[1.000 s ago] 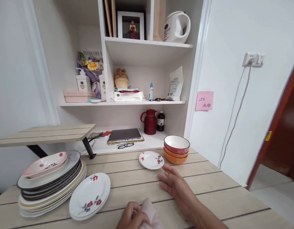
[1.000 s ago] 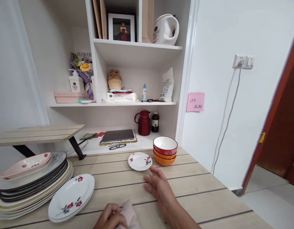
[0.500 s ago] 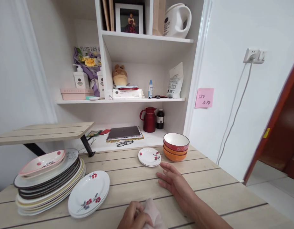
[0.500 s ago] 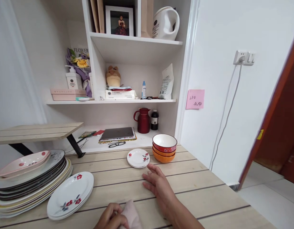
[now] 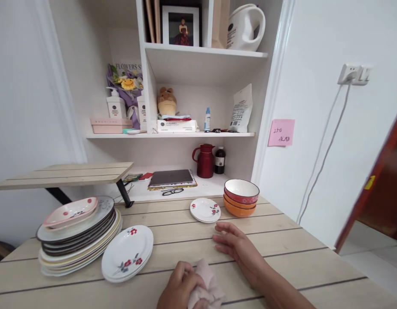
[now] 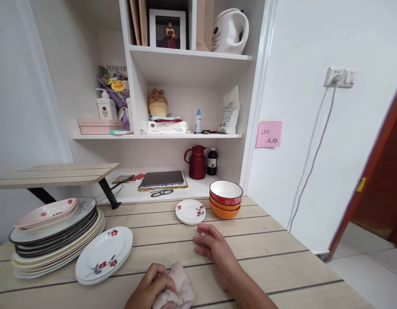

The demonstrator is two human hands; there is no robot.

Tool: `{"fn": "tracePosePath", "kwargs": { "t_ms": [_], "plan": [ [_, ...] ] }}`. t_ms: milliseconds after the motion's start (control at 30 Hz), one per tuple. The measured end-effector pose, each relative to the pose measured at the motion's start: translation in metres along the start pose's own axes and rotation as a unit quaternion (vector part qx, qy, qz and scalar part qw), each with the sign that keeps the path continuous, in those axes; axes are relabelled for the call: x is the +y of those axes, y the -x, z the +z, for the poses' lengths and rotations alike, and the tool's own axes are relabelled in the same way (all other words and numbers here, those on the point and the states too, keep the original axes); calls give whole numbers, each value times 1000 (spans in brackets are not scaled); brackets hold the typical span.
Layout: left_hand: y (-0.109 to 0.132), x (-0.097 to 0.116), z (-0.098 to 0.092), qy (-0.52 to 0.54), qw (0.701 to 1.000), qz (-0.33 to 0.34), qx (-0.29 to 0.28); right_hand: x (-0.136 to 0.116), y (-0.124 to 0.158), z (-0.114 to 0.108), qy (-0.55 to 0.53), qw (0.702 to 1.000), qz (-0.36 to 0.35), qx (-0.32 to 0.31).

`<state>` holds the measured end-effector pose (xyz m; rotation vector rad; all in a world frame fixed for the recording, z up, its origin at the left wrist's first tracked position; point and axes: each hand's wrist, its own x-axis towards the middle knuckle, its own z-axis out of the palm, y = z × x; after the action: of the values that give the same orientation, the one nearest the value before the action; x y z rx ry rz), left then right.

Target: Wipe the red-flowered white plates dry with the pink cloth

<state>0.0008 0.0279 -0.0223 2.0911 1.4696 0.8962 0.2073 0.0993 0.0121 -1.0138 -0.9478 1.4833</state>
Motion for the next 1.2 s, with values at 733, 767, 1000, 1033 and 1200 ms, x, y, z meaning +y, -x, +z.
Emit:
{"fn": "tracePosePath", "kwargs": {
  "t_ms": [733,767,1000,1033,1200],
  "plan": [
    [7,17,-11,114,992,-45,18,11,-36,171,523,824,-1,-218],
    [7,17,-11,120,992,-41,20,13,-40,178,540,814,0,-215],
    [9,21,-17,194,978,-50,51,25,-47,198,611,775,-15,-161],
    [9,22,-17,202,976,-58,50,27,-47,199,613,775,-22,-153],
    [11,23,-18,218,971,-77,55,30,-47,198,598,791,-57,-114]
  ]
}}
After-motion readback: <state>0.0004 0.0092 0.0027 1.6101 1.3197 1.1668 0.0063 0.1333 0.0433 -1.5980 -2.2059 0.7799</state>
